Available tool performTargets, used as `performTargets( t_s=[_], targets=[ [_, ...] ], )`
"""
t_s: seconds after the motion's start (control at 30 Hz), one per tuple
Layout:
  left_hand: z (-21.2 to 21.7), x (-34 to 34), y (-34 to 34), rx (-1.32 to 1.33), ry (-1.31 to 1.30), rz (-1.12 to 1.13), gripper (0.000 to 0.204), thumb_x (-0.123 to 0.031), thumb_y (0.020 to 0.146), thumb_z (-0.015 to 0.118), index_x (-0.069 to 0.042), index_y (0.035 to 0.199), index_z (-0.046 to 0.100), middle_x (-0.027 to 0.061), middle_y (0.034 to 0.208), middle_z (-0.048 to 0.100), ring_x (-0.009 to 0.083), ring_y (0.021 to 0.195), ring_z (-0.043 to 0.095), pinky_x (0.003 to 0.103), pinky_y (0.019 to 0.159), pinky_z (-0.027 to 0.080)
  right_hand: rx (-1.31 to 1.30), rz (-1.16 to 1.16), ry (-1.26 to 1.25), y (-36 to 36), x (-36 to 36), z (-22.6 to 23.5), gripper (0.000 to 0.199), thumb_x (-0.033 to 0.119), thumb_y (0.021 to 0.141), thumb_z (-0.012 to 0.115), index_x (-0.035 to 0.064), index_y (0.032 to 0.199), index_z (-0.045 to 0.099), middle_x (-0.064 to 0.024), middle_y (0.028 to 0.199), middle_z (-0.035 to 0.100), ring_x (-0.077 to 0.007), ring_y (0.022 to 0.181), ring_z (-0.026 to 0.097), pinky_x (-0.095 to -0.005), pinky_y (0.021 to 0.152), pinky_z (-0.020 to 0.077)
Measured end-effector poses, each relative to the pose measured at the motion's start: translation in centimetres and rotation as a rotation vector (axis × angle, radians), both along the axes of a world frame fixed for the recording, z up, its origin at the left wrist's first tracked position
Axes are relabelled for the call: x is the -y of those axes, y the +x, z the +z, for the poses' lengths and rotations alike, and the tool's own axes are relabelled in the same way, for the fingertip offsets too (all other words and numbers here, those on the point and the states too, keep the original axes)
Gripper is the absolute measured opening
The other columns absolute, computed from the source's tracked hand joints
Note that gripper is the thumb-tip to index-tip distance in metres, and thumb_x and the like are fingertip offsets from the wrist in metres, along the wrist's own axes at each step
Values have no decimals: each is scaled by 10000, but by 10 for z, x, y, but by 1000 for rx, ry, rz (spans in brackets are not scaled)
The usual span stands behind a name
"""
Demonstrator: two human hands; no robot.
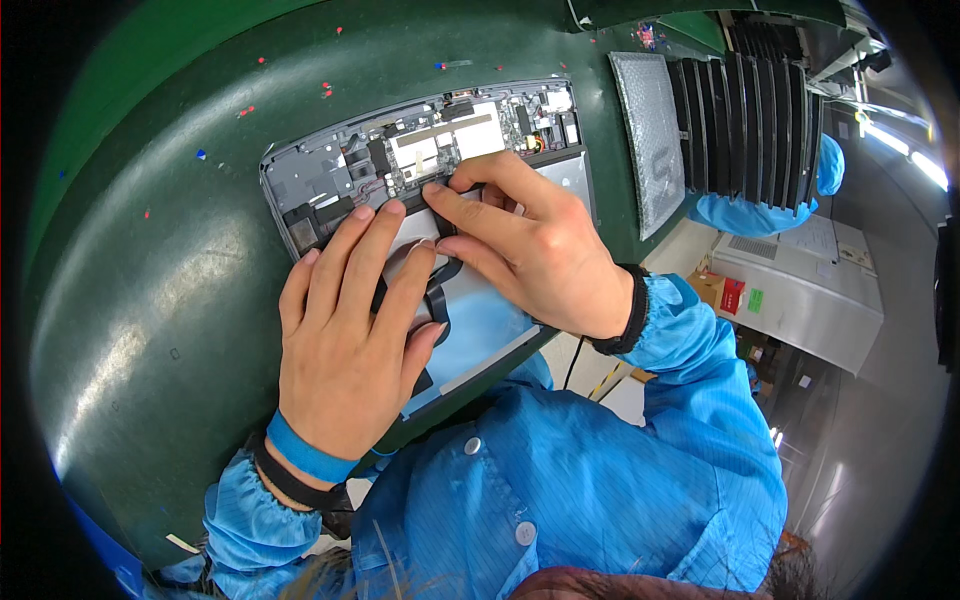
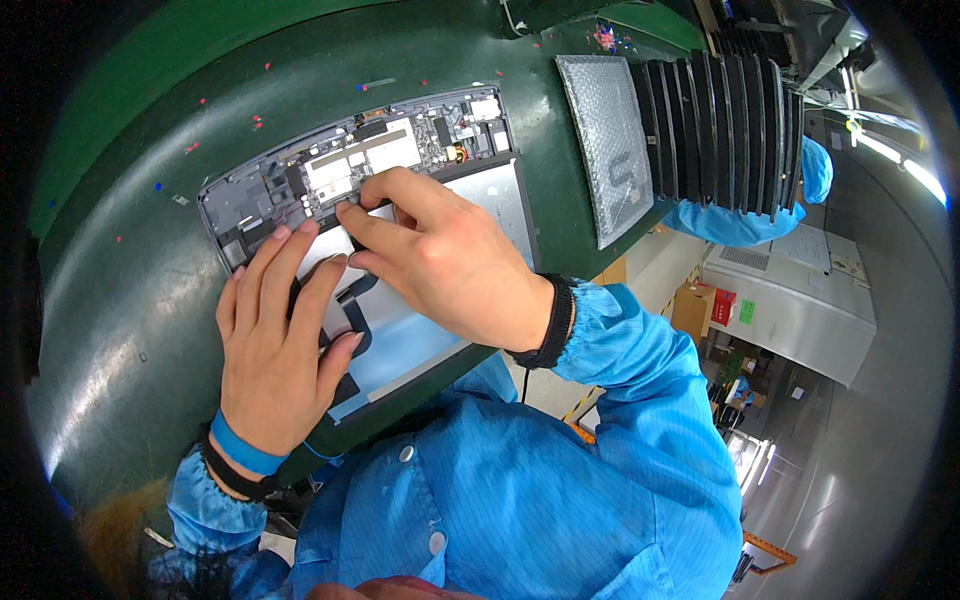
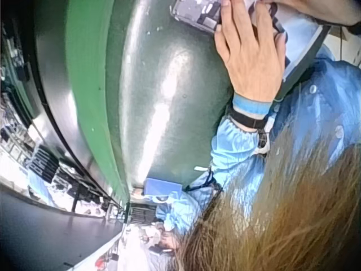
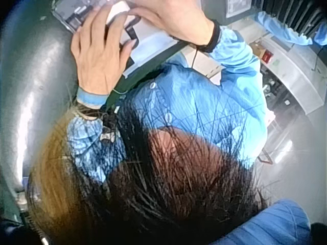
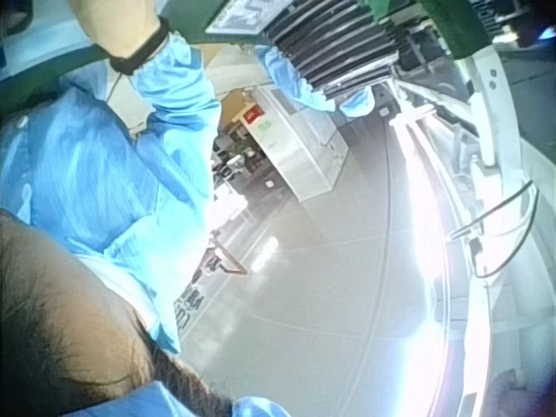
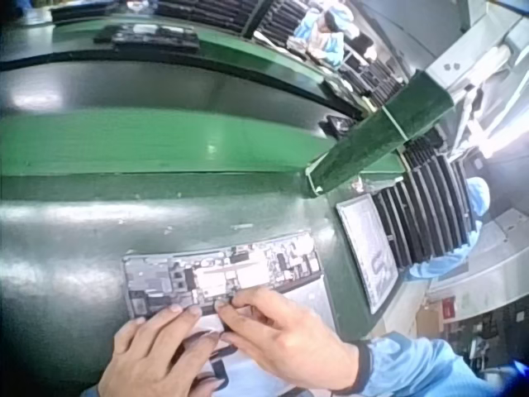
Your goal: Assembling electronic components onto a flat screen panel and preparing it for packaging on a factory production line.
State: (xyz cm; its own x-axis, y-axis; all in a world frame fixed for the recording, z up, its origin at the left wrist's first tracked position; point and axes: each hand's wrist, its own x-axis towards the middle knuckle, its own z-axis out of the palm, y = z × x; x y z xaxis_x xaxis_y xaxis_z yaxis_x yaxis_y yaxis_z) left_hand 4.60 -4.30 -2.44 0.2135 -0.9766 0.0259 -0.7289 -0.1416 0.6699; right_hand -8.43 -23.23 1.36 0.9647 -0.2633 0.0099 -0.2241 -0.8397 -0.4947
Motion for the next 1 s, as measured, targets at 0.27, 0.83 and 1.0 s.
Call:
performTargets(
  t_s=[0.27,0.83,1.0],
  targets=[
    [3,1,0,33,-12,28,653,-244,818,849,-153,1417,606,106,1635,457,315,1514,417,540,1181,342,10,5,-47,-1,-5,-1,457,69,846,842,33,1292,748,-112,1204,638,-228,838,659,-345,724,588],
    [-2,-2,0,0,-33,2,663,-230,847,807,-96,1454,575,140,1649,420,353,1545,370,573,1209,284,7,19,-60,-1,-3,1,420,101,861,825,28,1263,727,-92,1156,636,-259,898,689,-375,757,597],
    [-2,0,1,2,-29,-4,662,-230,849,807,-97,1454,576,139,1652,416,350,1548,366,573,1210,284,-1,11,-66,1,-3,3,405,100,860,826,27,1245,727,-91,1155,635,-266,897,690,-381,764,596]
  ],
)
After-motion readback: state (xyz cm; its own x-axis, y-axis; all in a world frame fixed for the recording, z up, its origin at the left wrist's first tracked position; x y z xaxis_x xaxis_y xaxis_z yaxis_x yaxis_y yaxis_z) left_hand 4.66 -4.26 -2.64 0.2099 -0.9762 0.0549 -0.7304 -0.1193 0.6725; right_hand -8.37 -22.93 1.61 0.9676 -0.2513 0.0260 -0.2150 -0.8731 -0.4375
